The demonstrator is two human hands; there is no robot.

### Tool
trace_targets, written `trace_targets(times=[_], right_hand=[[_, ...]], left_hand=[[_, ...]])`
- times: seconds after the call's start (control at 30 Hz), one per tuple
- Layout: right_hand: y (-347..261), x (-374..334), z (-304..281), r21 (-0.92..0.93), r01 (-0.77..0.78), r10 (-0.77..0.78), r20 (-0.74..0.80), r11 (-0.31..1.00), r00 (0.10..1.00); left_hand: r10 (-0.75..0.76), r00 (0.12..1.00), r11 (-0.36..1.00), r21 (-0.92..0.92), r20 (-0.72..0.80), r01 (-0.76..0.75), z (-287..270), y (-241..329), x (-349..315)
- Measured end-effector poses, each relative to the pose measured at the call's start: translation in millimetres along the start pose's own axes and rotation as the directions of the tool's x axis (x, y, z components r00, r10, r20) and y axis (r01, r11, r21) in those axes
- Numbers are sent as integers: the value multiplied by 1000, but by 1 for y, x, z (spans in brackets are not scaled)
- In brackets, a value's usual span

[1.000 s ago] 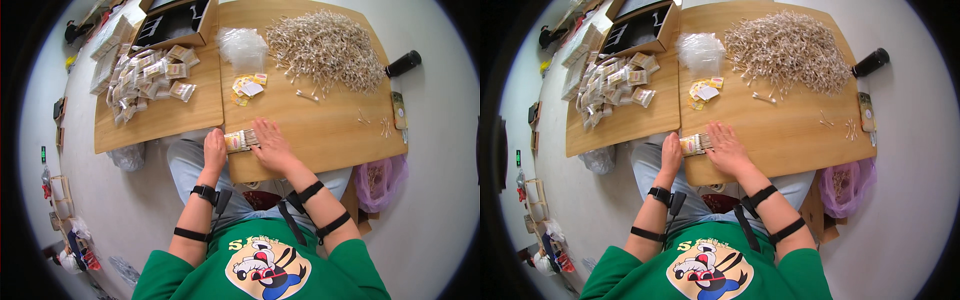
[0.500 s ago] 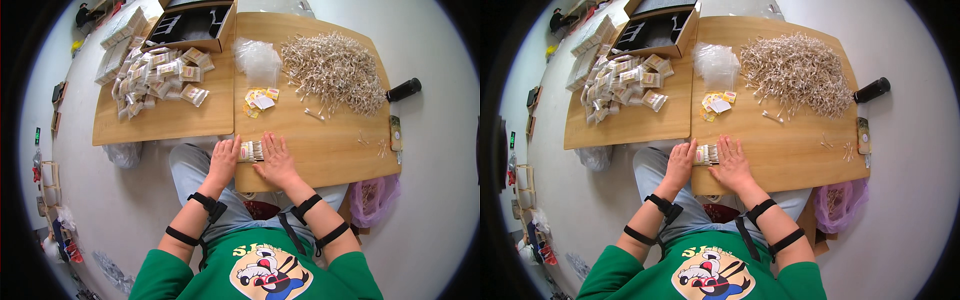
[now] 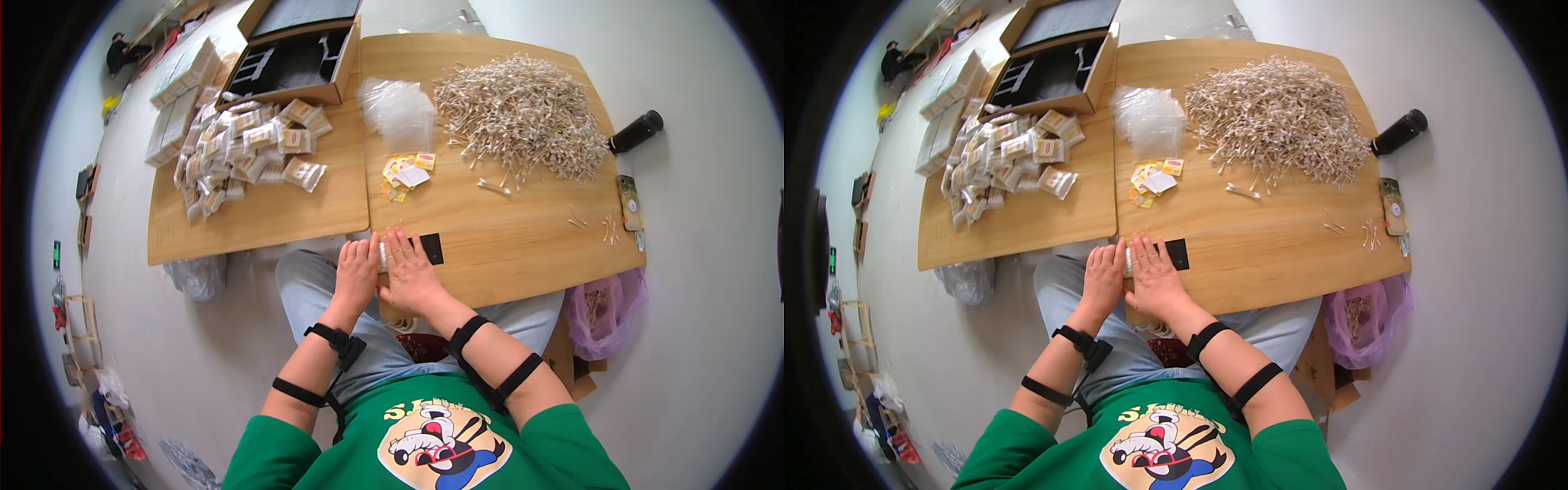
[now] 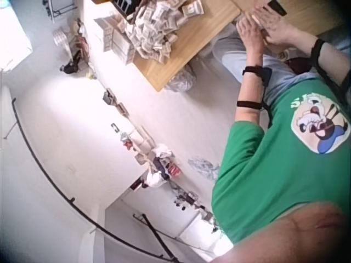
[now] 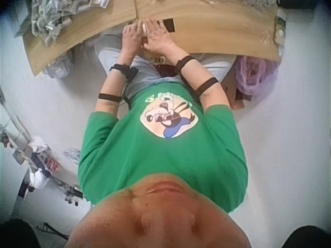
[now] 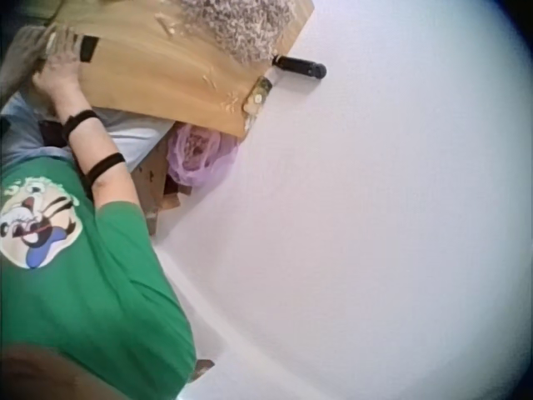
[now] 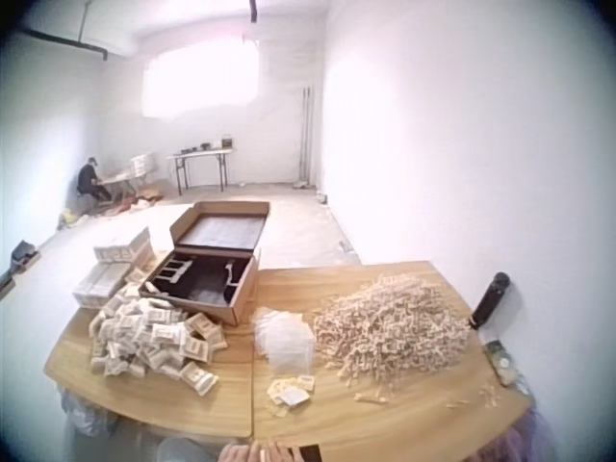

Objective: Arranging cotton swabs and placing them into small plastic bags.

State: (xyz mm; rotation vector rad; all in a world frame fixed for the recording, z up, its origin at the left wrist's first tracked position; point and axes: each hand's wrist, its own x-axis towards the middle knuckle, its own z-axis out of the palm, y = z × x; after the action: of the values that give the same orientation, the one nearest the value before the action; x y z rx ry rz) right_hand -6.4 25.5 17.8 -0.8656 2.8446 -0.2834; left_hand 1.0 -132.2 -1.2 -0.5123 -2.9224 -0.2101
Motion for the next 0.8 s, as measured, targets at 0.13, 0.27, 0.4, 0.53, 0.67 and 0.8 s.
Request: trace_targets(times=[0.13,0.27,0.4,0.53,0.67,0.8], right_hand=[[-13,3,4,38,15,-15,-18,999,1000],[-17,6,5,54,22,-22,5,998,1000],[-33,14,2,85,81,-75,-71,993,995],[-58,26,-1,255,244,-213,-146,936,966],[-68,16,-24,366,249,-214,-134,897,968],[-48,-4,-53,372,211,-175,-127,904,976]], left_hand=[[-28,999,999,-41,-28,27,0,-7,-10],[-65,997,995,-75,-40,62,2,-11,-16],[-173,983,980,-114,-64,165,-5,-21,-25],[-284,937,955,-144,-204,258,-18,-37,-50],[-325,915,938,-205,-240,279,-46,-22,-55],[-329,915,909,-339,-234,241,-62,13,-32]])
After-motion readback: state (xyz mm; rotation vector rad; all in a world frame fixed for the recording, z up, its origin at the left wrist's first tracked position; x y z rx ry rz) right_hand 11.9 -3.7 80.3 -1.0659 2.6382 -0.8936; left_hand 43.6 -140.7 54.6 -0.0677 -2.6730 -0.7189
